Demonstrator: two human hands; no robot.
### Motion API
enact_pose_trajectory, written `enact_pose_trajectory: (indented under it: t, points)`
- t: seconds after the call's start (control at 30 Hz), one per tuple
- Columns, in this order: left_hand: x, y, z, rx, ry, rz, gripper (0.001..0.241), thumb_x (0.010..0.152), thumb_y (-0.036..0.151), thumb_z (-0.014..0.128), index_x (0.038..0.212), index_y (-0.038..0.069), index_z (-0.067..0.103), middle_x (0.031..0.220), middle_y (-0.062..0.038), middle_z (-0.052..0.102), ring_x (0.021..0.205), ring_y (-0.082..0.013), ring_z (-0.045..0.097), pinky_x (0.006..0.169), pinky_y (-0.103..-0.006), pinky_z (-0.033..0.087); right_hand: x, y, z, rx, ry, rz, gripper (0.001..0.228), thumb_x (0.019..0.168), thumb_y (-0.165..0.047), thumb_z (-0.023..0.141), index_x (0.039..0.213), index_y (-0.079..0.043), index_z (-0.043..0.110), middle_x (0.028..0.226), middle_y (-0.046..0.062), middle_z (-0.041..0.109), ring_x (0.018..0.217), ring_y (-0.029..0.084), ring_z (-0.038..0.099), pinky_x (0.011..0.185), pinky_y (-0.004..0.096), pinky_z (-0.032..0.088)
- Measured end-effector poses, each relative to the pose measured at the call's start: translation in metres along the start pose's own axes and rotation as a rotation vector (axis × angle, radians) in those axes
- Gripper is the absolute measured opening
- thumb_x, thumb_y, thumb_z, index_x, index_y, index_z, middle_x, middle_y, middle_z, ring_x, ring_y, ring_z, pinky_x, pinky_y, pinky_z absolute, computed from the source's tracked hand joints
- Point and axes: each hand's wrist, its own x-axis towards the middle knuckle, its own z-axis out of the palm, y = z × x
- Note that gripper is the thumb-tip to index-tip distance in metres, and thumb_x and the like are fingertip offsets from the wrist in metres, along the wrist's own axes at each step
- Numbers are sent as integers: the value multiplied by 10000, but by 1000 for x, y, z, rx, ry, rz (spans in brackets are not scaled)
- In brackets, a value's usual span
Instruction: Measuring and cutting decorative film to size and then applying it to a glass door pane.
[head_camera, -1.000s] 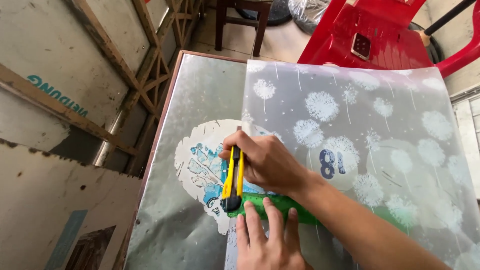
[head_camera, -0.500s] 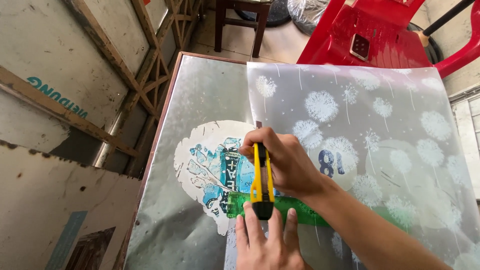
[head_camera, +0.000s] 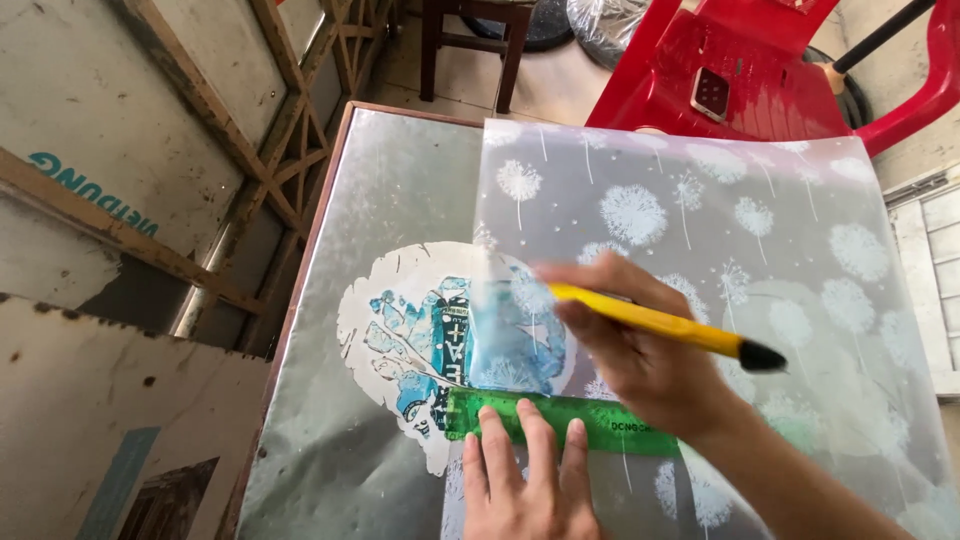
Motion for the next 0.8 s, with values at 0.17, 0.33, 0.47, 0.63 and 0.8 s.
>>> enact_pose_trajectory:
  t: [0.17,0.33,0.47,0.63,0.8]
  points:
    - [-9,1,8,27,-21,-27,195,961,300,567,1005,280,756,1163,-195,690,1057,-524,638,851,-583,525,-32,8,-13,63,-157,452,201,918,-246,707,1003,-87,794,753,5,697,544,89,550,477,226,450]
    - [-2,1,0,8,-21,-9,261,954,260,512,995,265,770,1136,-210,699,1020,-531,653,825,-580,532,-38,16,-27,68,-178,472,118,858,-203,790,862,-85,804,750,0,779,531,96,597,483,231,462]
    - [-8,0,10,38,-77,-26,184,953,329,583,1023,312,753,1180,-186,688,1071,-524,636,864,-591,526,-35,17,-32,-41,-276,333,169,896,-272,728,886,-108,768,845,-20,784,570,104,617,524,252,509]
    - [-7,0,7,33,-21,-13,224,976,294,540,1029,279,757,1157,-197,695,1044,-517,646,845,-580,530,-30,10,-30,-80,-391,262,186,860,-280,784,878,-96,780,943,-33,815,657,101,712,547,240,564]
    - [-10,-2,7,6,-117,-20,220,944,328,589,1064,287,769,1194,-201,682,1088,-537,617,871,-611,515,-30,14,-29,-2,-366,301,154,868,-173,760,990,-98,819,916,-2,800,711,120,649,567,233,533]
